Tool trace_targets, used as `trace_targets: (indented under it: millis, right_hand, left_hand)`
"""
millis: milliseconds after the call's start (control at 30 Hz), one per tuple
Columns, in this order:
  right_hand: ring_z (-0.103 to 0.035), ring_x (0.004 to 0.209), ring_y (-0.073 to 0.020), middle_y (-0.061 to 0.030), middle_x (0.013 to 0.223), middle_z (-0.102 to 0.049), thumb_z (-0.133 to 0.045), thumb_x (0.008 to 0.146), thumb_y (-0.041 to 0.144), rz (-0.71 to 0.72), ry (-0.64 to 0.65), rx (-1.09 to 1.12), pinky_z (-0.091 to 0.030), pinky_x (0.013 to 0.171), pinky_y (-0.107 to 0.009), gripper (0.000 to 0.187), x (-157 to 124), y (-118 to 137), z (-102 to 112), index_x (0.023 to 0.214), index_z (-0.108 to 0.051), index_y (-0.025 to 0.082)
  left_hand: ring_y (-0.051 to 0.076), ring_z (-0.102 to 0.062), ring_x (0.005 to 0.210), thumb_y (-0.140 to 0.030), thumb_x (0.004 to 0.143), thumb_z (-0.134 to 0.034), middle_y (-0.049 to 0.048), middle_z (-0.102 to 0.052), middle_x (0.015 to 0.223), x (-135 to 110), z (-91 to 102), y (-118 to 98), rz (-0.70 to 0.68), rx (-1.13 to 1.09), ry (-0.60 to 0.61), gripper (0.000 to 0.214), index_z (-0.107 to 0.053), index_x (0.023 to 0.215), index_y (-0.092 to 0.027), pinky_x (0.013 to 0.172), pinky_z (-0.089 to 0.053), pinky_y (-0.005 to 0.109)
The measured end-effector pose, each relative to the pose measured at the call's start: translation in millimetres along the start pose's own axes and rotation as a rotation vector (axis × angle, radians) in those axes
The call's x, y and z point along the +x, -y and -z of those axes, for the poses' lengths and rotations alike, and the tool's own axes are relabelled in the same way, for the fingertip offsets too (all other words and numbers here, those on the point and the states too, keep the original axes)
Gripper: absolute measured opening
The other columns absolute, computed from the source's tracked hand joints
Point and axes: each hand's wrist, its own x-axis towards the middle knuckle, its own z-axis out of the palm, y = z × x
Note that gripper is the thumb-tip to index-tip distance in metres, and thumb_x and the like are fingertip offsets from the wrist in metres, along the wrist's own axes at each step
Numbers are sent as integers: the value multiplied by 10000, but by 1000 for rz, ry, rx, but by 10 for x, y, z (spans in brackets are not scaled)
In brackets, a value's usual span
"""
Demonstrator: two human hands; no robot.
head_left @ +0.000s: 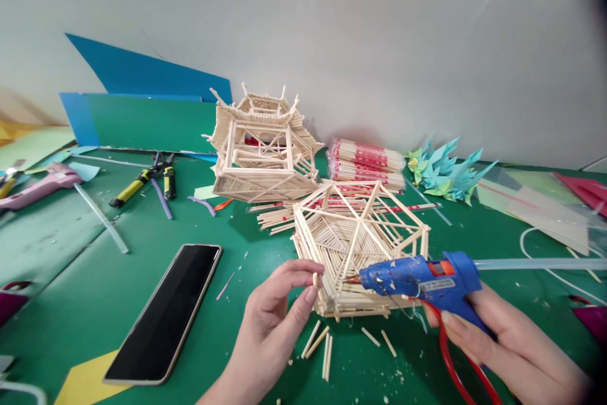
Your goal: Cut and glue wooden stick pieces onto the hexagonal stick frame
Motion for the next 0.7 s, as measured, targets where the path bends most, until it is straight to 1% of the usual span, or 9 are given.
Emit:
trace_targets:
  millis: [167, 233, 333, 400, 500, 600, 700]
  right_hand:
    - [-494, 1179, -228, 12, 1304, -532, -511, 838, 437, -10, -15, -22, -461, 918, -312, 424, -1, -14, 1, 1242, -521, 310]
    - [-508, 1167, -226, -6, 1288, -547, -491, 844, 455, -26, -10, -28, -449, 929, -320, 427, -20, -62, -15, 1241, -517, 298]
    - [-555, 1107, -232, -41, 1212, -603, -457, 846, 496, -61, -6, -38, -462, 913, -330, 452, -51, -134, -44, 1235, -511, 272]
    - [-564, 1090, -236, -44, 1175, -624, -453, 838, 515, -71, -13, -46, -480, 886, -314, 467, -66, -157, -55, 1229, -514, 266]
    - [-553, 1104, -231, -37, 1175, -624, -472, 828, 514, -43, -26, -52, -476, 883, -278, 437, -82, -152, -55, 1178, -558, 267]
    - [-593, 1033, -214, -28, 1111, -654, -485, 822, 510, -18, -57, -54, -488, 853, -252, 387, -97, -143, -60, 1106, -602, 275]
    - [-632, 929, -202, -18, 1012, -682, -473, 829, 507, -20, -80, -49, -509, 808, -249, 371, -116, -168, -81, 1091, -612, 283]
  left_hand:
    - [169, -597, 843, -177, 809, -580, 58, -656, 928, 10, -5, -1, 9, 6, -6, 94, -665, 812, -218, 687, -462, 244]
    - [169, -596, 835, -182, 809, -581, 58, -655, 916, 9, -9, -5, 5, 5, -14, 91, -666, 802, -214, 683, -463, 245]
    - [167, -594, 828, -182, 808, -581, 58, -653, 912, 2, -14, -13, 18, 4, -10, 90, -666, 801, -211, 677, -461, 242]
    - [163, -590, 826, -181, 811, -579, 58, -650, 915, -1, -15, -26, 24, -1, -6, 92, -666, 805, -211, 670, -458, 234]
    - [157, -582, 827, -181, 814, -573, 56, -637, 923, 8, -9, -67, 21, -8, -7, 100, -666, 793, -213, 658, -451, 224]
    - [152, -564, 797, -185, 807, -578, 39, -613, 849, 25, 8, -122, 20, 19, -15, 100, -664, 762, -209, 641, -442, 220]
    - [131, -535, 685, -206, 803, -582, 15, -588, 721, 39, 33, -154, 64, 106, 21, 91, -655, 750, -191, 610, -424, 218]
